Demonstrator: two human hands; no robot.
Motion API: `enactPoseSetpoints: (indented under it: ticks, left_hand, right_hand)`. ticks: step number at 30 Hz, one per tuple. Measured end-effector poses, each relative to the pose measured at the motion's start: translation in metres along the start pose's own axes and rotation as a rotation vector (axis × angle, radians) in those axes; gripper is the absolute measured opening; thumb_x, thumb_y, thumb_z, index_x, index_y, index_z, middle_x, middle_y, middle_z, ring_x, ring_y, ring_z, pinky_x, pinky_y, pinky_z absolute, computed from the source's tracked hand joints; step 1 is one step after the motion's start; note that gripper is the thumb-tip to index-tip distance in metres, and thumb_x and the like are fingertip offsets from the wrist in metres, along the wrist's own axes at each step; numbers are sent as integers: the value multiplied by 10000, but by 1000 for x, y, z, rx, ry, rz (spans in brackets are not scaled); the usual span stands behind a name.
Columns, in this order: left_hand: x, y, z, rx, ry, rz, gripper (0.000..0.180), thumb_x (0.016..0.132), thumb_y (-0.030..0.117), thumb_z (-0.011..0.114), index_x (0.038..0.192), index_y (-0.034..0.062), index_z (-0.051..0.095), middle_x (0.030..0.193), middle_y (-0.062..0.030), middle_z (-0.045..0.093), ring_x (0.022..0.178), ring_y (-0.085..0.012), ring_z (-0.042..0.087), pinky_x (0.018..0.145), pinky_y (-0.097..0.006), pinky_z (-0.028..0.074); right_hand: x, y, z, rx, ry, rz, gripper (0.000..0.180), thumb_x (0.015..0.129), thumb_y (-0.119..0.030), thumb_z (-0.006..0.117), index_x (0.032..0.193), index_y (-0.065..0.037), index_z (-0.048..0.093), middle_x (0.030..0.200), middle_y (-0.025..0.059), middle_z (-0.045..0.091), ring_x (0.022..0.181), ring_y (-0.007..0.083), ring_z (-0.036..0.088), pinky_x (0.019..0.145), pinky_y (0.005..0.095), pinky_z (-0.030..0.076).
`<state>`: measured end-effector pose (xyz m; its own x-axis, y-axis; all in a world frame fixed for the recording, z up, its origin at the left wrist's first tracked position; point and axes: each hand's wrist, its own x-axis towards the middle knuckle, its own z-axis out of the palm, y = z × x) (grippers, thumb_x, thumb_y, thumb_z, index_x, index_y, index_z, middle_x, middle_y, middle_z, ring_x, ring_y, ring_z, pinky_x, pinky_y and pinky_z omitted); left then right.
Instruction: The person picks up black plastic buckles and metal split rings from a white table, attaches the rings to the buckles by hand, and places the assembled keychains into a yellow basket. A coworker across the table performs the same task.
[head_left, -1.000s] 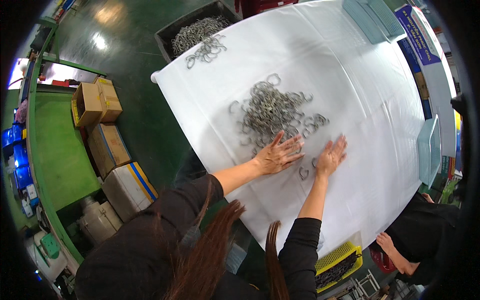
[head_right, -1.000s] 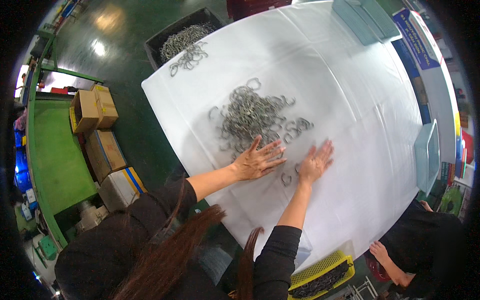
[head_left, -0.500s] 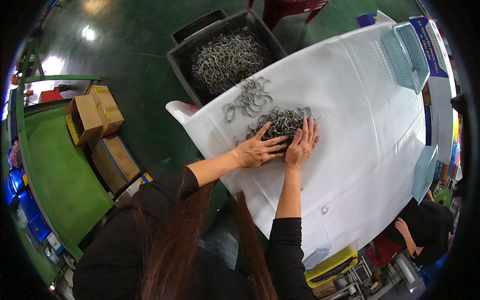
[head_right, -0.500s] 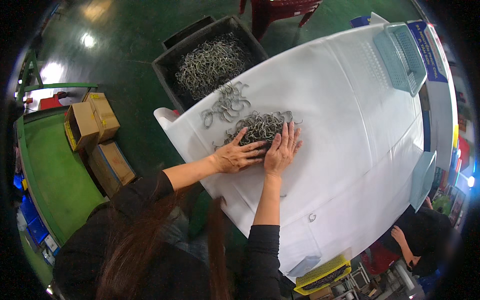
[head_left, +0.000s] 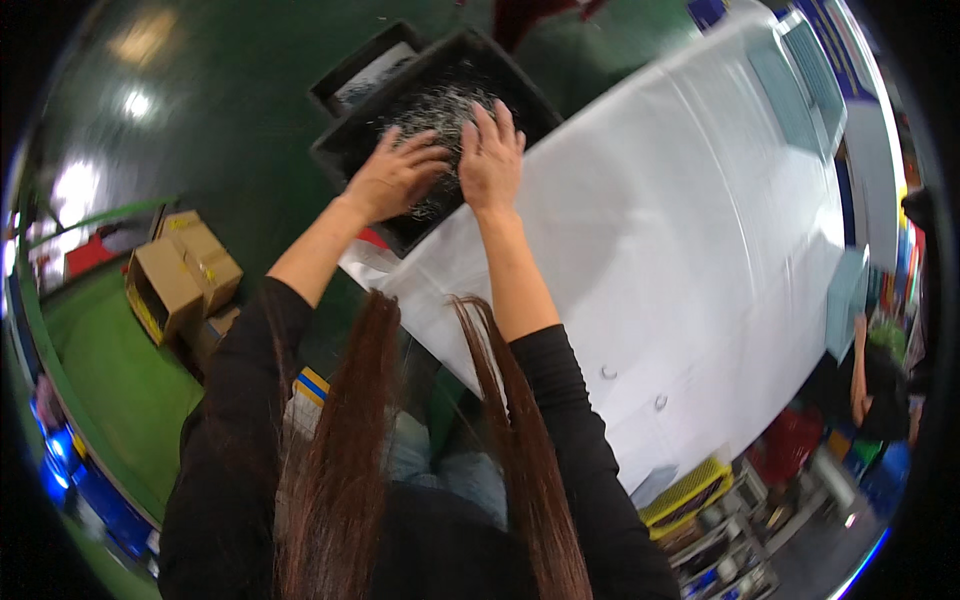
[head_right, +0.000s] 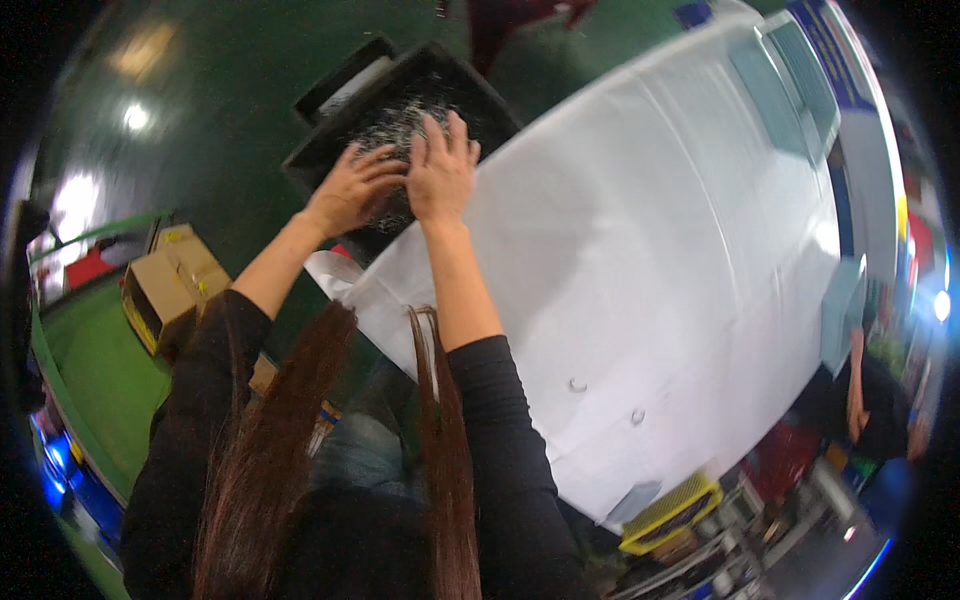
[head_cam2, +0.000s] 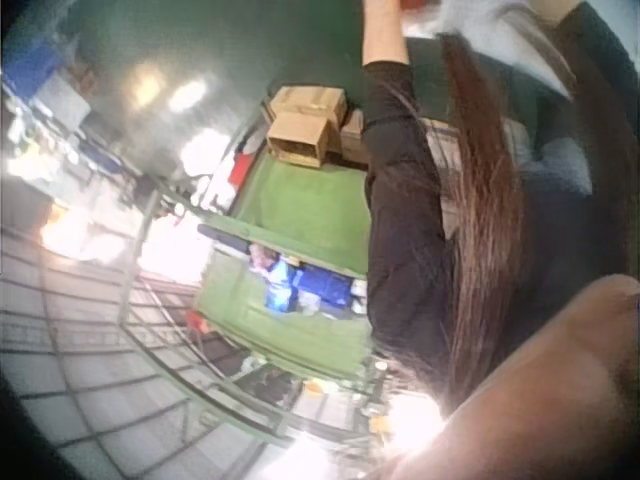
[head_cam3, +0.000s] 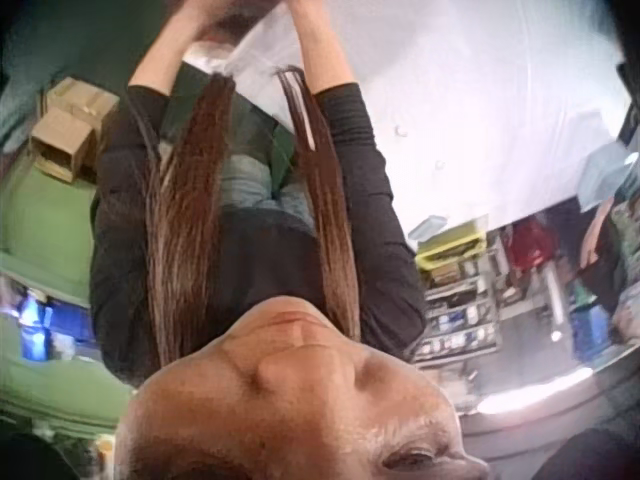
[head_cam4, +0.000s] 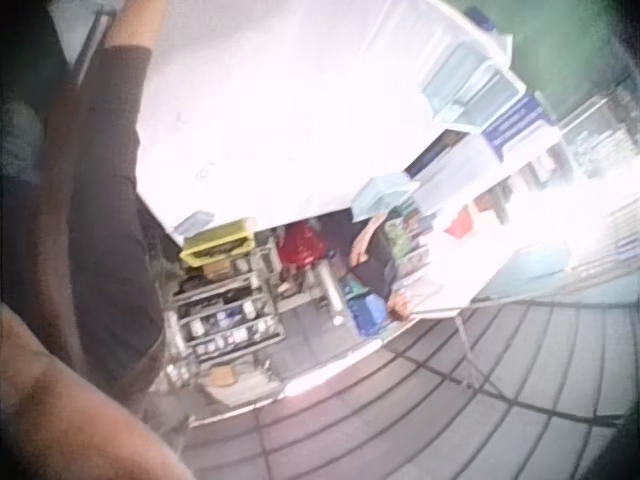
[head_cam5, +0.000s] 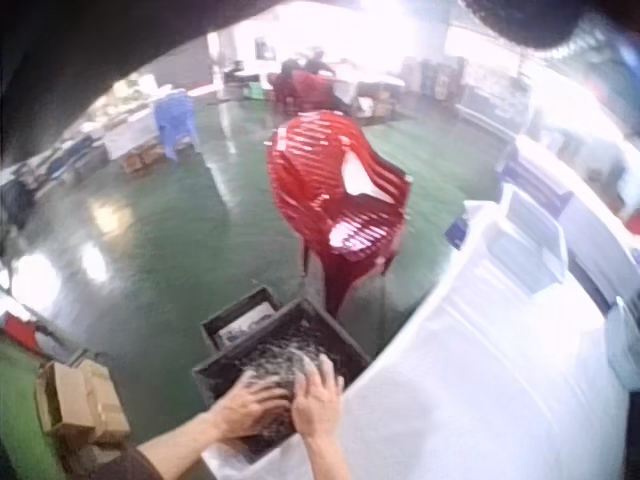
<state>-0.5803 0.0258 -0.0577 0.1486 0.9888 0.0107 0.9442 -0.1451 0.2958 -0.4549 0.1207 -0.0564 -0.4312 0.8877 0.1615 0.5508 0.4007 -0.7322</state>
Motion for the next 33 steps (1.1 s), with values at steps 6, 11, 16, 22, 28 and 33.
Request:
enactPoseSetpoints:
  ticks: [6, 11, 16, 22, 28, 33]
  left_hand:
    - [2, 2, -26, -65, 176, -55, 213, 785, 82, 536, 990, 90, 592, 998, -67, 573, 959, -241, 519, 843, -352, 375]
    - [-23, 4, -34, -197, 269, -223, 206, 823, 57, 481, 1004, 63, 579, 964, -95, 585, 904, -262, 532, 797, -340, 411]
    - [-80, 3, -33, -247, 268, -462, 209, 859, 76, 445, 1020, 58, 578, 964, -104, 586, 892, -256, 540, 792, -317, 418]
    - [-120, 25, -34, -396, 265, -703, 204, 858, 87, 449, 1002, 54, 590, 954, -119, 589, 852, -237, 563, 736, -306, 442]
    - [-135, 58, -38, -502, 237, -730, 196, 849, 85, 454, 986, 27, 581, 955, -133, 582, 856, -252, 565, 758, -306, 434]
    - [-156, 66, -40, -461, 221, -694, 201, 845, 99, 458, 985, 21, 579, 955, -136, 590, 898, -263, 567, 797, -316, 426]
  right_hand:
    - [-82, 96, -120, -273, 373, 139, 337, 865, -240, 462, 1185, -137, 492, 1305, 99, 387, 1251, 283, 283, 1028, 430, 186]
    - [-229, 205, -273, -686, 551, 805, 462, 893, -352, 363, 1289, -113, 356, 1363, 95, 301, 1297, 292, 165, 1017, 509, 114]
    - [-286, 221, -277, -652, 513, 1033, 512, 895, -367, 359, 1306, -64, 317, 1374, 129, 262, 1285, 279, 197, 1013, 481, 163]
    - [-195, 116, -119, -635, 418, 583, 461, 869, -264, 429, 1276, -57, 366, 1362, 134, 283, 1283, 285, 209, 1037, 442, 132]
    - [-52, -9, 13, -132, 197, 183, 468, 841, -240, 470, 1257, -45, 381, 1348, 169, 296, 1279, 305, 216, 1047, 448, 109]
    - [-40, -47, 2, 262, 196, 65, 466, 825, -183, 497, 1254, -61, 360, 1277, 193, 368, 1159, 359, 372, 952, 400, 336]
